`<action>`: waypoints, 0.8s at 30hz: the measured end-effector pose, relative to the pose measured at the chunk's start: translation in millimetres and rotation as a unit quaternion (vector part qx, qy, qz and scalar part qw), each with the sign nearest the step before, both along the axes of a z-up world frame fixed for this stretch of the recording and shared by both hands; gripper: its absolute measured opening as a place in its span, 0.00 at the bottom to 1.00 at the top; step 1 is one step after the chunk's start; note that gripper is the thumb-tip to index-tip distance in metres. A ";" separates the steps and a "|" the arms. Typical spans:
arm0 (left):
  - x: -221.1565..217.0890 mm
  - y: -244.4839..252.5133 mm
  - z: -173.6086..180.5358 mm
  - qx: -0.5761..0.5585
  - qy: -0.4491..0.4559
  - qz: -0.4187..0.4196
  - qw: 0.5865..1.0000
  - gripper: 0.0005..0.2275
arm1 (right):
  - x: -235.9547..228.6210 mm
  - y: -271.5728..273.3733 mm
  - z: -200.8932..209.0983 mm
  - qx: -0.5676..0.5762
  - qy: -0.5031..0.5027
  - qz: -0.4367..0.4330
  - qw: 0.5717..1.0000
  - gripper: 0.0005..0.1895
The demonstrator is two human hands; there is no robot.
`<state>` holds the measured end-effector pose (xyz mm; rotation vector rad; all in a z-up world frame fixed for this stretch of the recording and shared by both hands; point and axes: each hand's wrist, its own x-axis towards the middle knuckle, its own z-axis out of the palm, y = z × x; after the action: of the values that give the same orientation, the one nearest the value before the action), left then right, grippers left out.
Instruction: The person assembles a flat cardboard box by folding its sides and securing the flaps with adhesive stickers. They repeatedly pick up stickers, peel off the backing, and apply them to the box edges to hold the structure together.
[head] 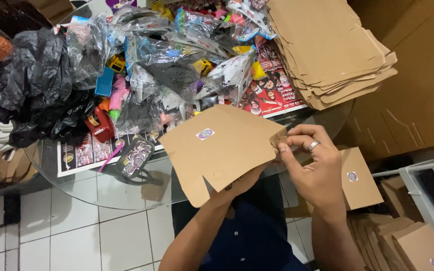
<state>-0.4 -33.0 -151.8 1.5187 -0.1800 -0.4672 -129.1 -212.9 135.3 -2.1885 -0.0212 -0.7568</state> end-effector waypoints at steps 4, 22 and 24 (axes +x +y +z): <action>1.6 -3.8 -3.6 0.004 -0.006 -0.016 1.000 0.28 | -2.4 -5.1 1.4 -0.009 -0.008 -0.004 1.000 0.05; 3.6 -9.5 -6.1 0.032 -0.025 -0.061 0.997 0.34 | -13.7 6.1 8.5 0.040 -0.022 -0.012 0.999 0.05; -0.5 -7.5 -5.8 0.036 -0.023 -0.064 0.997 0.34 | -15.7 9.1 8.8 0.056 -0.012 -0.043 0.997 0.04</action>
<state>-1.0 -40.4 -157.6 1.5959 -0.2996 -0.5461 -144.8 -203.8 144.1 -2.0854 0.1009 -0.8131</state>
